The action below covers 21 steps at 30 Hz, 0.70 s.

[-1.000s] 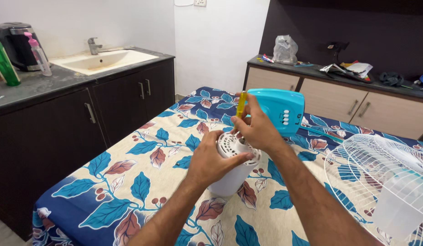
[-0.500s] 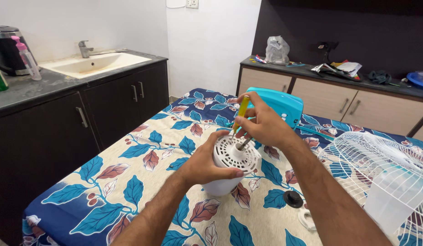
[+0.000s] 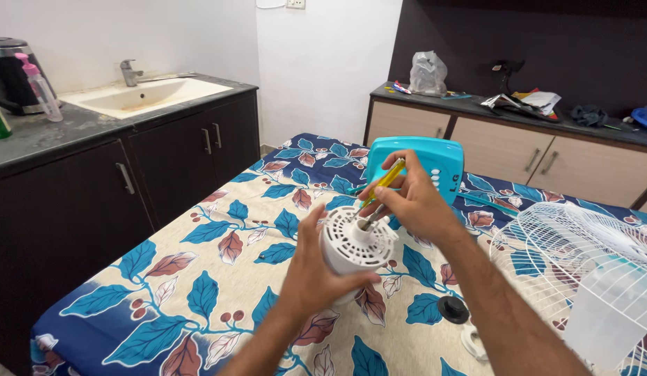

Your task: The person uses a yellow screwdriver to unscrew and remove the top cap of a white cylindrical appliance component. They then use the screwdriver to pry open the side seam of the component's housing, separating the two halves.

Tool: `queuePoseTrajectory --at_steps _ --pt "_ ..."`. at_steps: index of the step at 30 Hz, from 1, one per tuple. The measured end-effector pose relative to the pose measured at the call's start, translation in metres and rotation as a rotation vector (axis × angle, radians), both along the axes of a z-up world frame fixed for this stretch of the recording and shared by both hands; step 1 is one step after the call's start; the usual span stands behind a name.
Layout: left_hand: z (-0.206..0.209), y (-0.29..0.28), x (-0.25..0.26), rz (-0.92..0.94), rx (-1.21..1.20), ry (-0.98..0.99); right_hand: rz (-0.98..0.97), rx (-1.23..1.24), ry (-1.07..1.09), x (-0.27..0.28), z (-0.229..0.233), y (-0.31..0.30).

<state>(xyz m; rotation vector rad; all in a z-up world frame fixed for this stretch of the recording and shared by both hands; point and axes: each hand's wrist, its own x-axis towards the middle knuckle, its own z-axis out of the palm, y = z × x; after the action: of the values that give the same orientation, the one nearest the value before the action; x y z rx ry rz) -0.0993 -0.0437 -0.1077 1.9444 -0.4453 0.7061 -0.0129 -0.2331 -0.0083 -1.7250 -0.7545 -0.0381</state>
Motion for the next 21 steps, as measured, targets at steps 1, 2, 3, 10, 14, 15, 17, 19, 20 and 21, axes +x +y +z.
queuePoseTrajectory --at_steps 1,2,3,10,14,15,17,19,20,21 --pt "-0.004 -0.007 -0.009 0.095 -0.059 -0.006 -0.021 0.045 0.013 0.002 -0.005 0.002" --pt "-0.005 -0.013 -0.010 0.158 -0.044 -0.047 -0.041 0.089 0.027 0.003 -0.012 0.006" --pt "-0.007 -0.020 -0.011 0.217 -0.032 -0.084 -0.066 0.130 0.045 0.003 -0.019 0.006" --pt "-0.001 0.002 0.018 0.134 -0.113 0.041 -0.081 0.367 0.042 0.012 -0.045 0.023" --pt "0.005 0.038 0.037 0.022 -0.028 0.049 -0.064 0.341 0.002 0.020 -0.039 0.032" --pt "0.005 0.046 0.039 -0.005 -0.044 0.080 -0.085 0.326 -0.002 0.023 -0.035 0.034" --pt "0.005 0.055 0.044 -0.043 -0.036 0.090 -0.082 0.237 -0.050 0.025 -0.028 0.037" --pt "0.006 0.058 0.045 -0.067 0.012 0.050 -0.062 0.165 -0.087 0.028 -0.019 0.040" --pt "0.008 0.059 0.045 -0.082 0.040 0.060 -0.045 0.136 -0.099 0.028 -0.013 0.039" --pt "0.011 0.059 0.043 -0.095 0.068 0.074 -0.026 0.108 -0.108 0.027 -0.009 0.039"
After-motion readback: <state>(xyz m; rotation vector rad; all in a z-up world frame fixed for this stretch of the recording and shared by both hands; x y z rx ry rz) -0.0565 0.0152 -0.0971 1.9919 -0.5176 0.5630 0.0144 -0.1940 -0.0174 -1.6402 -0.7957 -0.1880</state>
